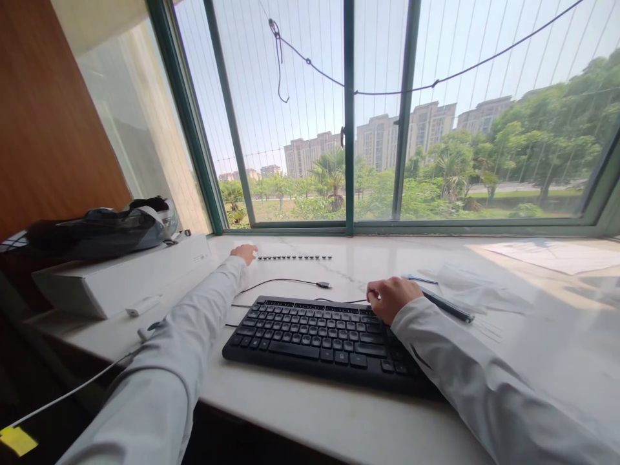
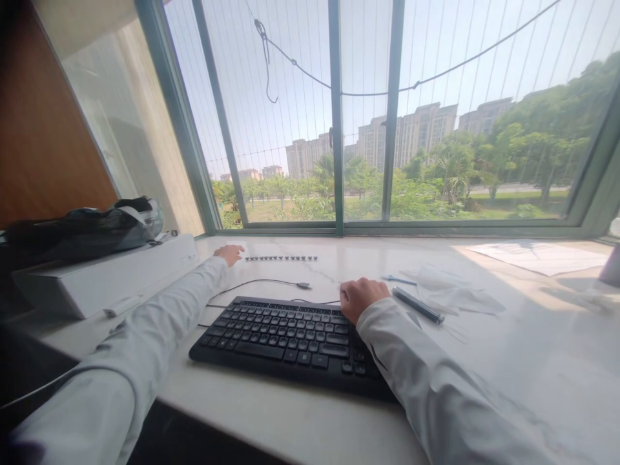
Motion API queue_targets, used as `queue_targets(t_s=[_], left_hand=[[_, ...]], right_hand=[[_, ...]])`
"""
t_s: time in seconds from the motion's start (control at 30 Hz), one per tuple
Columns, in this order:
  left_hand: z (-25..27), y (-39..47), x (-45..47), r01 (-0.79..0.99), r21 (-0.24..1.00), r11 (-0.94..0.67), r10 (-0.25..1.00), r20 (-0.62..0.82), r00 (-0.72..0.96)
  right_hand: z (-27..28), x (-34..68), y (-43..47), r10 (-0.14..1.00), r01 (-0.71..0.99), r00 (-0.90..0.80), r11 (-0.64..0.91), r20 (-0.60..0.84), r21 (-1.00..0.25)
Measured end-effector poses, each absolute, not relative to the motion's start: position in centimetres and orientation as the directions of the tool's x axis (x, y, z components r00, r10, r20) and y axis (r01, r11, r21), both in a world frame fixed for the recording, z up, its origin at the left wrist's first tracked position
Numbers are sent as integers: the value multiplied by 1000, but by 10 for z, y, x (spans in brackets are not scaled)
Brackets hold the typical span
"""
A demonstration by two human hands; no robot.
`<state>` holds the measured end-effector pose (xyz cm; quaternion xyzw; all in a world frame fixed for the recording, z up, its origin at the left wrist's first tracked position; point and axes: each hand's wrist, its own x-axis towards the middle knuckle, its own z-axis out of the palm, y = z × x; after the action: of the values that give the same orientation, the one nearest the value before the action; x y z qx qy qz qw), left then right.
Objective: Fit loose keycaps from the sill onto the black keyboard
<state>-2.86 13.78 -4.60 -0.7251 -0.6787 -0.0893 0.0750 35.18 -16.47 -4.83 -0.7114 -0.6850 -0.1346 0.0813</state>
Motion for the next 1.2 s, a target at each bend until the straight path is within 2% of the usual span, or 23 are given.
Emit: queue_targets(t_s=[0.13,0.27,0.43,0.63,0.8,0.93,1.03,1.2], left_hand=[[-53,158,-22,991,-43,-128,964,229,134],[-58,169,-19,993,-68,-101,968,224,114],[-52,165,-19,996,-63,-62,971,226,74],[-19,139,-12,998,-24,-56,943,327,61],[8,84,10,970,24,-244,886,412,212],[10,16,36,790,80,-608,667,592,452],[4,-23,52,687,83,-721,602,567,563],[-9,-40,61,589,63,-806,521,548,654]], right_hand=[[-47,353,-165,962,996,35,-57,271,75],[-46,352,-164,968,996,43,-62,248,67],[-47,352,-162,966,997,20,-37,260,62],[-44,350,-164,967,996,32,-51,255,69],[-42,348,-167,965,996,19,-40,262,75],[-42,346,-168,962,997,22,-42,272,68],[-41,344,-169,965,998,16,-33,261,59],[-40,342,-169,961,997,21,-41,274,64]])
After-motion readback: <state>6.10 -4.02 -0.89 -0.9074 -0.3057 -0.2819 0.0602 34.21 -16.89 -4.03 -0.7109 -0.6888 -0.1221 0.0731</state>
